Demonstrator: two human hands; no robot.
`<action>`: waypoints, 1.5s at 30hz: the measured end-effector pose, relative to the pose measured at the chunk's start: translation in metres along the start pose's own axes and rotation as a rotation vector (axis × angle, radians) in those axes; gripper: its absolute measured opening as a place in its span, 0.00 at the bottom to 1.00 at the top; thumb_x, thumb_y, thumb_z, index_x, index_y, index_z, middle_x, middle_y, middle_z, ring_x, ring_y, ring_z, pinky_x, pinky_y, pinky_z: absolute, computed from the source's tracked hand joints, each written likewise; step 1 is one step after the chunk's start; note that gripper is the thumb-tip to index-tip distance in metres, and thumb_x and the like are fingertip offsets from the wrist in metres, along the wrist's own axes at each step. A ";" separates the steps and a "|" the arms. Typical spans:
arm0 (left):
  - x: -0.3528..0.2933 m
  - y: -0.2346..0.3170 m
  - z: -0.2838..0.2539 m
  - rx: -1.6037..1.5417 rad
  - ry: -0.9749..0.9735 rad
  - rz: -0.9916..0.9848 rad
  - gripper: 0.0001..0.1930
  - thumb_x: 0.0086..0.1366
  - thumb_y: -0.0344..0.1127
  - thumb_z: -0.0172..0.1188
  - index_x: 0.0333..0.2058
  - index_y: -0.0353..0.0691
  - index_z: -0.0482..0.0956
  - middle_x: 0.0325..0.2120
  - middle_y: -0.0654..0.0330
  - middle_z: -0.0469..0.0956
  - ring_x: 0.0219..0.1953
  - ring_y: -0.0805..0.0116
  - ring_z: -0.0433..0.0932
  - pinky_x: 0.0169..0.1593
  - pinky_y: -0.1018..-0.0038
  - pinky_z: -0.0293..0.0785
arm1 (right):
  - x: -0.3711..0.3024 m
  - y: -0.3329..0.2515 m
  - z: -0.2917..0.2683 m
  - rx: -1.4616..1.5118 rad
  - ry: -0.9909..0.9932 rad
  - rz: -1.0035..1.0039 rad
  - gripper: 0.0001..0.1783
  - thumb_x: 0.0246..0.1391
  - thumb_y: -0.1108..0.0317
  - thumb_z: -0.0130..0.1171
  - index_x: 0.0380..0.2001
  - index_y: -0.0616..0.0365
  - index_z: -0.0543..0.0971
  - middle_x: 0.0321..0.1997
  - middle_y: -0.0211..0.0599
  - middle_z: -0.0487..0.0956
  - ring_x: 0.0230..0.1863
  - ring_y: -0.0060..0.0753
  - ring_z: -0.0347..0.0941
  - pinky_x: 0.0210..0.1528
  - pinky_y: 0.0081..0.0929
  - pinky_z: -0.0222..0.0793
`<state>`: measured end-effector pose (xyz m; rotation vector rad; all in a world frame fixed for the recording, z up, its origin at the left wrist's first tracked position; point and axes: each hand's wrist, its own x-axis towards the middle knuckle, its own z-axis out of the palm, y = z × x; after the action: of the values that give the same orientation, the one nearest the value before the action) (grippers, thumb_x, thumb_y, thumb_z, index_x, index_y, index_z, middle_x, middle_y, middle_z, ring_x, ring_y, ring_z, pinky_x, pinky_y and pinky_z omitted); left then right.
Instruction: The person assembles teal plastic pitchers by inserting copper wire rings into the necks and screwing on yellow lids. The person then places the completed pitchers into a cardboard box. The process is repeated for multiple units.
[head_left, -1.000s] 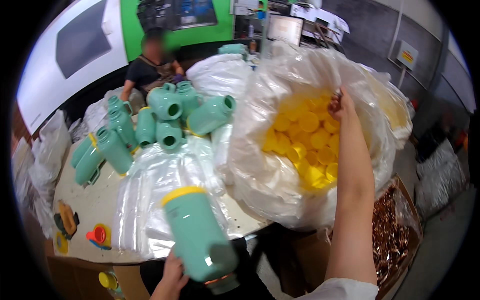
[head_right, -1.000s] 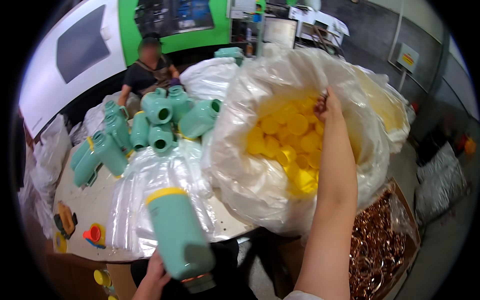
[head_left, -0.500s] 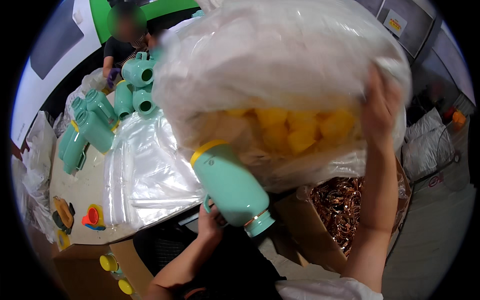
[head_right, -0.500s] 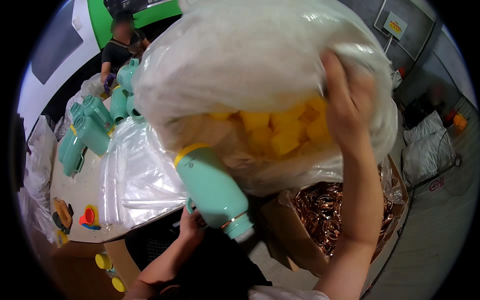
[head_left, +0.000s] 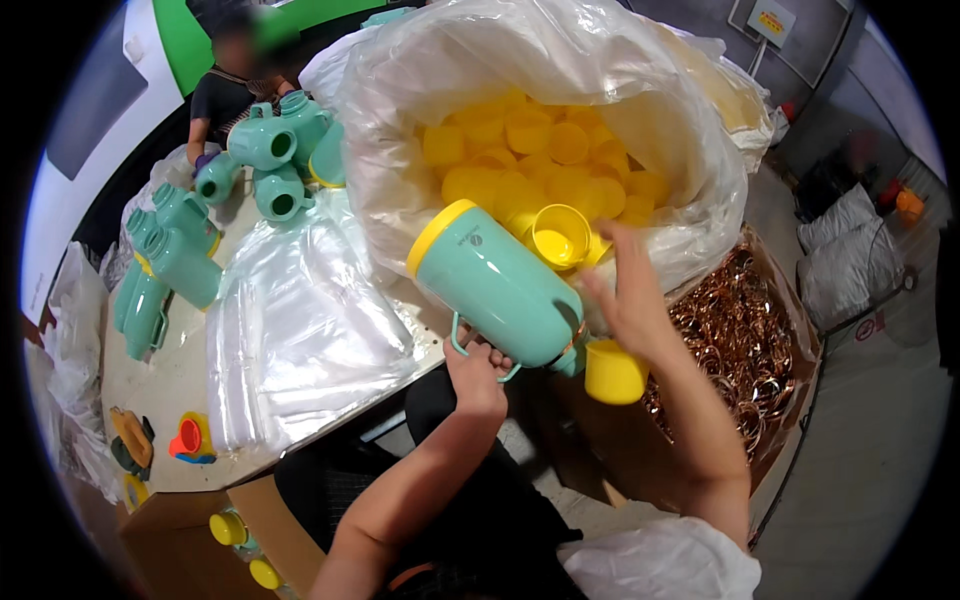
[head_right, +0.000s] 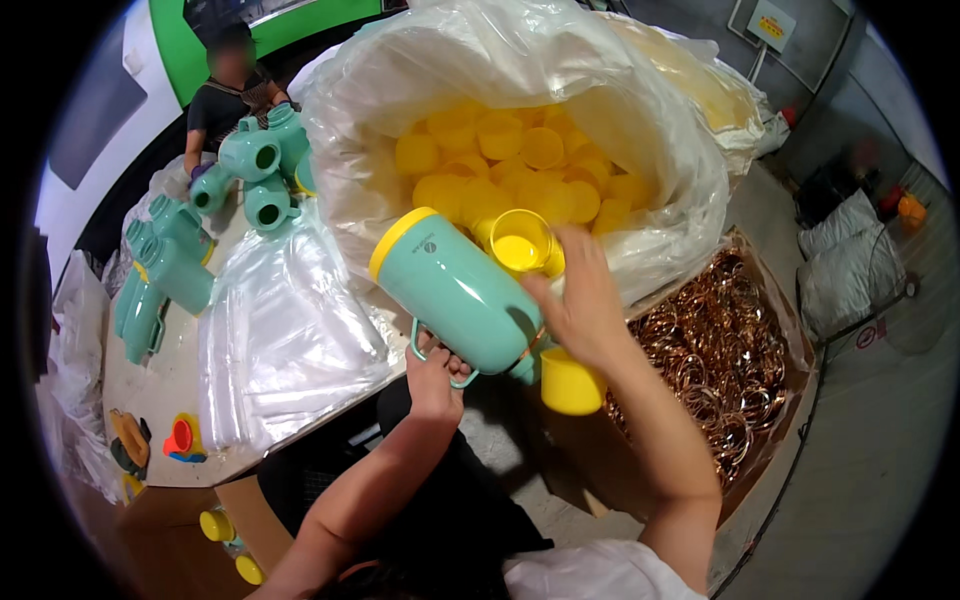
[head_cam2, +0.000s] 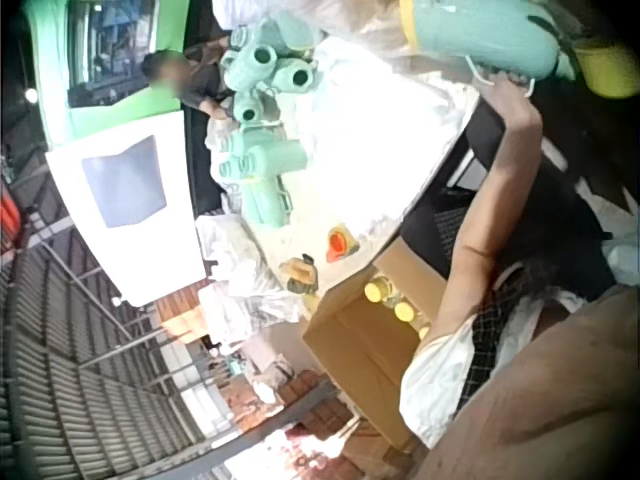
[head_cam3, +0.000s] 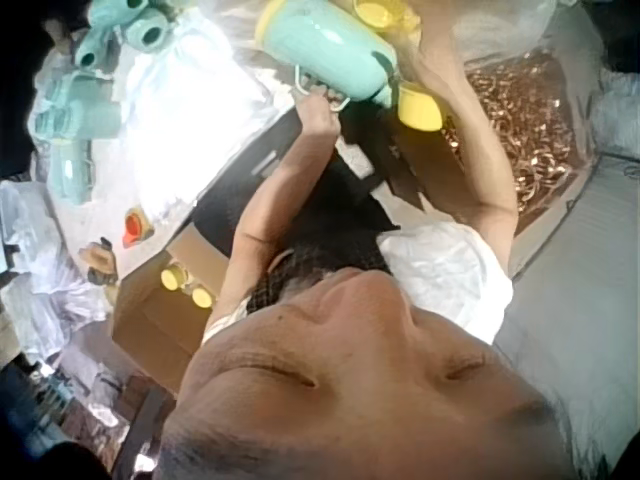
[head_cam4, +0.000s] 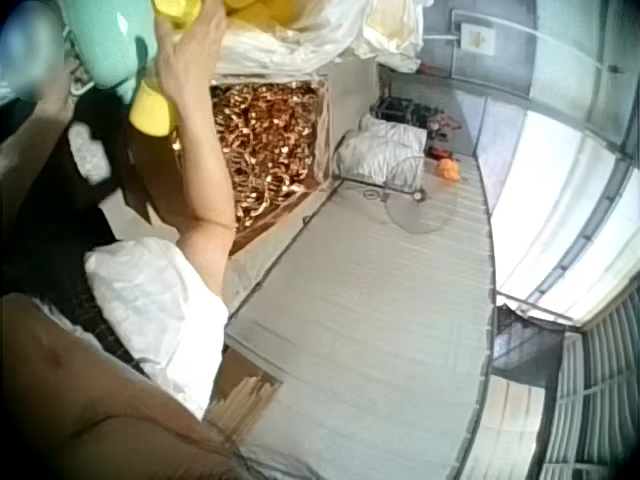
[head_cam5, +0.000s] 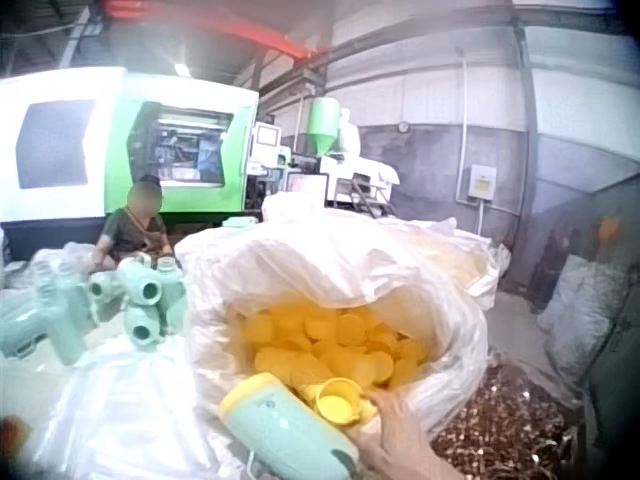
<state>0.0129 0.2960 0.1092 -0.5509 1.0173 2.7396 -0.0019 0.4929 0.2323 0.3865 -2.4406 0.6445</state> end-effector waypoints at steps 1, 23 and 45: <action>0.005 -0.008 -0.001 0.016 -0.033 0.001 0.18 0.66 0.17 0.39 0.52 0.41 0.65 0.31 0.62 0.68 0.23 0.75 0.66 0.28 0.75 0.69 | -0.023 0.010 -0.006 -0.071 -0.059 0.033 0.27 0.58 0.55 0.64 0.55 0.60 0.74 0.43 0.51 0.79 0.55 0.53 0.73 0.60 0.40 0.68; -0.032 0.007 -0.039 -0.076 -0.167 -0.077 0.22 0.64 0.16 0.45 0.53 0.45 0.68 0.33 0.66 0.72 0.27 0.76 0.71 0.31 0.80 0.68 | -0.016 0.036 0.013 -0.258 -0.155 -0.383 0.12 0.48 0.77 0.60 0.39 0.59 0.80 0.47 0.45 0.76 0.53 0.50 0.72 0.54 0.38 0.71; -0.179 0.130 -0.198 0.307 0.305 0.152 0.17 0.66 0.17 0.48 0.49 0.44 0.65 0.27 0.68 0.68 0.18 0.82 0.59 0.24 0.84 0.61 | -0.161 -0.097 0.090 0.812 -0.375 0.108 0.36 0.47 0.67 0.66 0.62 0.58 0.71 0.66 0.48 0.68 0.67 0.54 0.62 0.71 0.44 0.56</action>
<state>0.1967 0.0629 0.1195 -0.8858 1.5764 2.5955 0.1232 0.3839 0.1064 0.7428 -2.4384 1.7477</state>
